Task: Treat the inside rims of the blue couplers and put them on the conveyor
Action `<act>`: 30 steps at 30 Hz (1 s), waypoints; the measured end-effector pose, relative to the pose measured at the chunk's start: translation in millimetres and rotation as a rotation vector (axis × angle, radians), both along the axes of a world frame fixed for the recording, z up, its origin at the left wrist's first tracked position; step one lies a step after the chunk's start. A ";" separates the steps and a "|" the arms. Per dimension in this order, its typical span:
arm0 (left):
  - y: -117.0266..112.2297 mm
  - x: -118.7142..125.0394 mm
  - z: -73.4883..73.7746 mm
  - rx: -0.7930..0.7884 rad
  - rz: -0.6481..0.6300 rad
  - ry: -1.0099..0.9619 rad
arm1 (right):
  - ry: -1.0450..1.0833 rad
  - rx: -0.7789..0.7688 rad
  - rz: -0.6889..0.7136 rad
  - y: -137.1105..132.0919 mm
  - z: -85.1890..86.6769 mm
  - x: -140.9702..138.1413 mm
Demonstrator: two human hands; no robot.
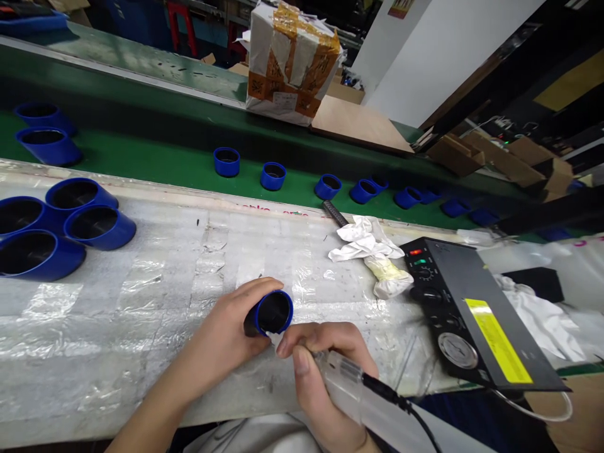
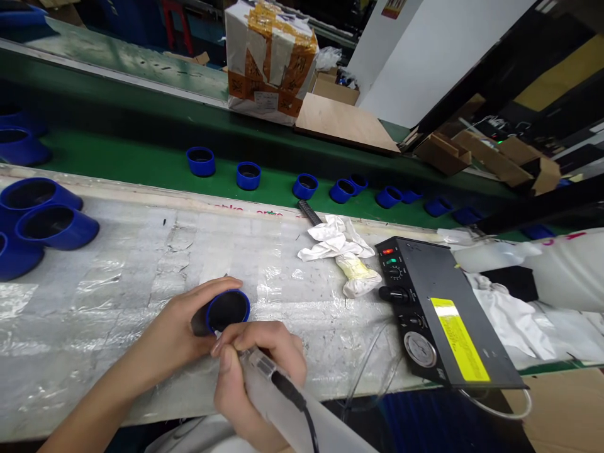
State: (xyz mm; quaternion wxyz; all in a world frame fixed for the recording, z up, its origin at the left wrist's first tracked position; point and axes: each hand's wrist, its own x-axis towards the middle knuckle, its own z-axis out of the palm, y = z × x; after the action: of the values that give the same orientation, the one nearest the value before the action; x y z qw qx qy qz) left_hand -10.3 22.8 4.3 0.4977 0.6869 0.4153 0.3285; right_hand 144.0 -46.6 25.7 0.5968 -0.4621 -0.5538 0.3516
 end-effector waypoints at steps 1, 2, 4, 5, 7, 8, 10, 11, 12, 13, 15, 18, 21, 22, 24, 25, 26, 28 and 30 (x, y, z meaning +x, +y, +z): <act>0.0 0.2 -0.4 0.000 0.002 -0.002 | 0.007 0.006 0.005 0.9 -0.1 -0.5; -0.1 0.3 -0.8 -0.002 0.005 -0.002 | 0.013 0.013 0.008 1.9 -0.2 -1.2; -0.3 0.2 -1.6 -0.007 0.012 0.003 | 0.029 0.023 0.012 4.1 -0.5 -2.9; -0.4 0.0 -1.9 -0.008 0.015 0.008 | 0.034 0.026 0.013 5.2 -0.5 -3.7; -0.6 -0.5 -2.4 -0.010 0.014 0.017 | 0.037 0.028 0.010 7.5 -0.3 -4.9; -0.7 -0.7 -2.6 -0.012 0.011 0.020 | 0.033 0.028 0.009 8.6 0.0 -5.2; -0.6 -1.0 -2.9 -0.018 0.010 0.023 | 0.031 0.026 0.012 10.8 0.7 -4.9; -0.5 -1.1 -3.0 -0.022 0.010 0.022 | 0.037 0.026 0.016 11.9 0.8 -4.4; -0.3 -1.2 -3.0 -0.027 0.010 0.020 | 0.046 0.026 0.022 13.1 0.6 -3.5; -0.1 -1.3 -2.9 -0.033 0.011 0.016 | 0.055 0.031 0.033 14.3 0.1 -2.5; -0.1 -1.7 -2.8 -0.042 0.011 0.005 | 0.067 0.049 0.055 16.9 -2.0 -0.2; -0.7 -2.5 -3.6 -0.050 0.020 -0.002 | 0.080 0.081 0.067 20.4 -5.9 1.9; -1.4 -2.8 -5.8 -0.045 0.026 0.004 | 0.104 0.091 0.061 22.9 -7.1 1.4; -1.4 -2.7 -6.7 -0.039 0.025 0.006 | 0.115 0.091 0.064 23.6 -6.8 0.9; -1.2 -2.2 -8.4 -0.022 0.024 0.010 | 0.144 0.089 0.068 24.9 -5.6 0.1; -1.0 -1.8 -9.1 -0.015 0.025 0.014 | 0.154 0.086 0.066 25.7 -4.9 -0.2; -0.8 -1.6 -9.5 -0.010 0.025 0.017 | 0.164 0.084 0.061 26.5 -4.4 -0.2; -0.6 -1.2 -9.6 -0.003 0.025 0.023 | 0.179 0.078 0.051 28.6 -3.8 0.2; -0.8 -1.4 -8.9 -0.005 0.020 0.030 | 0.188 0.093 0.043 31.0 -4.0 1.1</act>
State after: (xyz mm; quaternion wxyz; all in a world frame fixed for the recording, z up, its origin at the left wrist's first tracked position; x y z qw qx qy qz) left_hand -11.6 22.0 -4.6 0.4899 0.6865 0.4301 0.3222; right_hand 145.1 -15.5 21.7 0.6593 -0.3867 -0.5208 0.3801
